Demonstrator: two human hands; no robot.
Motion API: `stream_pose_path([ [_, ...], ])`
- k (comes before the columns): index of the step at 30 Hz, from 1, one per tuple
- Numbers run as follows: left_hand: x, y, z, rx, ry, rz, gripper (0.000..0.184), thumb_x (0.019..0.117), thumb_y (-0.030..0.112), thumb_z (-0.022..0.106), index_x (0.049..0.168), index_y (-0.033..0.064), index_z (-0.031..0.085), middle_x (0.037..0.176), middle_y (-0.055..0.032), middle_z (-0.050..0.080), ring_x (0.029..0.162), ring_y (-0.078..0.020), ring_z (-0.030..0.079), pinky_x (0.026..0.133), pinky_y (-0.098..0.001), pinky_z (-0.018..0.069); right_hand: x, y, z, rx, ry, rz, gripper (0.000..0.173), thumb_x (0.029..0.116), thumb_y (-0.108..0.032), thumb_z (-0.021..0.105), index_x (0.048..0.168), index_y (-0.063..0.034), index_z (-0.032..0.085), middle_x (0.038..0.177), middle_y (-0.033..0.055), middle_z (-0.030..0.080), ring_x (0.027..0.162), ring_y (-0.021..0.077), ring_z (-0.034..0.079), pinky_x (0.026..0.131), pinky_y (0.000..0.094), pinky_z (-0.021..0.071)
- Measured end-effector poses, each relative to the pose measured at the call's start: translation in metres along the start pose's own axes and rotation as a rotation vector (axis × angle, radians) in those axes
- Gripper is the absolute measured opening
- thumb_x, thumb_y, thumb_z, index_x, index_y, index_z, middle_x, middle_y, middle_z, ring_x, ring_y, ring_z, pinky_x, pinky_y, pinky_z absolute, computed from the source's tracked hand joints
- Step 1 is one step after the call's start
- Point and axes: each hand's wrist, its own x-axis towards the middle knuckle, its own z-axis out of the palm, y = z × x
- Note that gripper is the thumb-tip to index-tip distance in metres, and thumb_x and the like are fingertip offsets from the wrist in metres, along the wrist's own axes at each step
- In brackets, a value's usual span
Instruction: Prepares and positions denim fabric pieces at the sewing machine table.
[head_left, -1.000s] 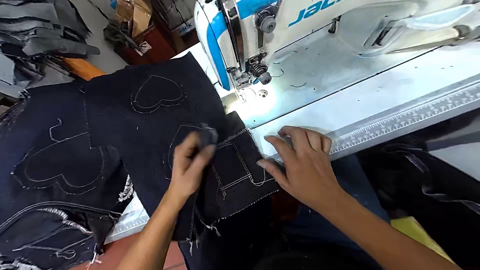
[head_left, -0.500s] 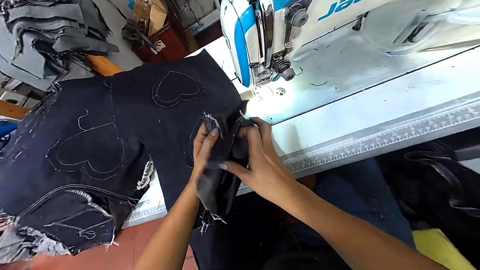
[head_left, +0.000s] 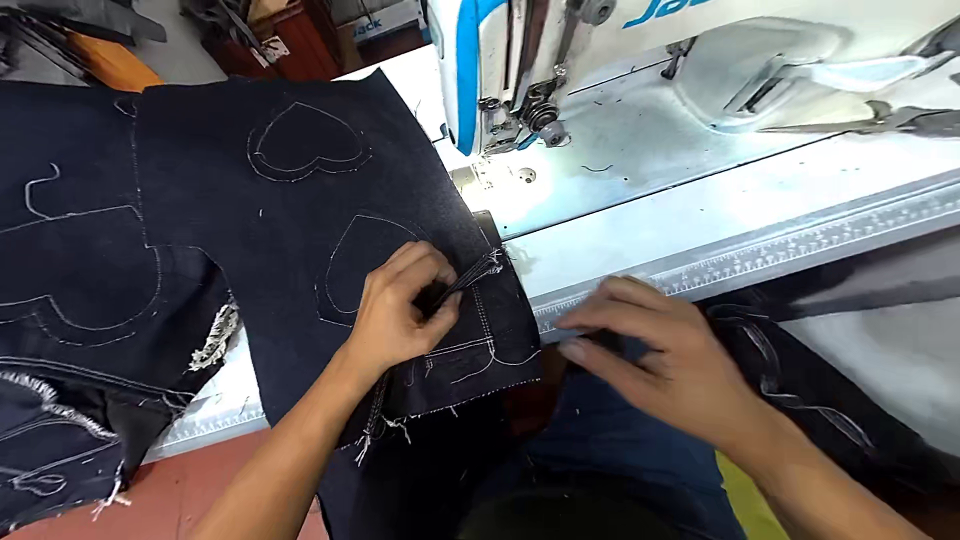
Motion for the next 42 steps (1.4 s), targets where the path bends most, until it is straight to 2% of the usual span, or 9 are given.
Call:
stream_pose_path([
  [5,0.007,0.035,-0.032,0.416,0.219,0.151,0.016,0.0917,0.02,0.068,0.089,0.0068,0.076,0.09,-0.0078,0.073,0.088,-0.0193,0.071,0.077,-0.0357,0.059,0.026,0.012,0.043,-0.444,-0.005,-0.178,0.037,0.0899,-0.064,0.063,0.114,-0.0403,0.078,0.105,0.0019,0.061,0.1,0.0236,0.055,0.089,0.0493,0.0393],
  [8,0.005,0.039,-0.03,0.465,0.238,0.199,0.014,0.0933,0.02,0.066,0.089,0.0074,0.071,0.105,-0.0085,0.072,0.108,-0.0229,0.067,0.096,-0.042,0.0541,0.026,0.009,0.044,-0.461,-0.076,-0.167,0.034,0.0929,-0.061,0.059,0.116,-0.0429,0.077,0.108,0.0025,0.06,0.103,0.0253,0.054,0.092,0.0523,0.0378],
  [10,-0.005,0.023,-0.007,0.269,-0.047,0.181,0.016,0.0959,0.018,0.064,0.093,0.0058,0.073,0.127,-0.008,0.071,0.132,-0.025,0.06,0.115,-0.0502,0.0465,0.024,0.014,0.043,-0.408,-0.048,-0.215,0.031,0.0949,-0.057,0.061,0.114,-0.0408,0.078,0.107,0.0017,0.062,0.102,0.0236,0.055,0.092,0.0514,0.0386],
  [12,-0.006,0.011,-0.001,0.084,-0.151,0.123,0.015,0.0949,0.017,0.068,0.1,0.0039,0.074,0.128,-0.0083,0.071,0.133,-0.0223,0.06,0.117,-0.0484,0.0467,0.015,0.024,0.048,-0.332,0.098,-0.282,0.025,0.0948,-0.051,0.068,0.108,-0.0324,0.079,0.095,0.0014,0.062,0.094,0.0201,0.057,0.092,0.0467,0.0404],
  [21,-0.008,0.009,-0.005,-0.001,-0.133,0.09,0.018,0.0938,0.016,0.071,0.108,0.0082,0.08,0.124,-0.0082,0.073,0.132,-0.0254,0.061,0.117,-0.0498,0.0462,0.006,0.024,0.053,-0.327,0.218,-0.258,0.029,0.0913,-0.05,0.073,0.1,-0.0223,0.079,0.086,-0.0002,0.06,0.089,0.0179,0.055,0.09,0.0415,0.0386],
  [28,-0.002,0.027,-0.006,0.4,-0.216,0.195,0.023,0.1022,0.023,0.061,0.117,0.0174,0.078,0.13,-0.0032,0.071,0.132,-0.0245,0.06,0.114,-0.0517,0.0465,0.007,0.024,0.052,-0.338,0.197,-0.265,0.026,0.0921,-0.05,0.072,0.099,-0.0251,0.079,0.086,-0.0004,0.059,0.09,0.0178,0.054,0.09,0.0424,0.038],
  [34,-0.009,0.023,0.0,0.361,-0.146,0.155,0.022,0.1013,0.025,0.061,0.111,0.0185,0.08,0.129,-0.0029,0.071,0.134,-0.0241,0.059,0.115,-0.0539,0.044,0.006,0.026,0.053,-0.369,0.147,-0.278,0.027,0.0957,-0.049,0.068,0.099,-0.0247,0.077,0.127,-0.0063,0.07,0.118,0.0174,0.059,0.101,0.0443,0.0379],
  [39,0.0,0.025,-0.004,0.188,-0.188,-0.102,0.038,0.1052,0.045,0.049,0.112,0.0227,0.079,0.142,0.0031,0.063,0.143,-0.0191,0.049,0.12,-0.0508,0.04,0.007,0.024,0.05,-0.408,0.053,-0.261,0.032,0.1009,-0.052,0.057,0.097,-0.0242,0.072,0.132,-0.0131,0.067,0.127,0.0145,0.055,0.104,0.0451,0.0355],
  [42,0.018,0.012,-0.01,0.364,-0.22,-0.194,0.052,0.1029,0.056,0.043,0.127,0.0196,0.072,0.148,0.0041,0.059,0.145,-0.0223,0.046,0.115,-0.0536,0.0396,0.01,0.022,0.049,-0.433,0.01,-0.266,0.032,0.1039,-0.051,0.052,0.098,-0.0243,0.068,0.135,-0.015,0.066,0.128,0.0148,0.055,0.102,0.0474,0.0346],
])
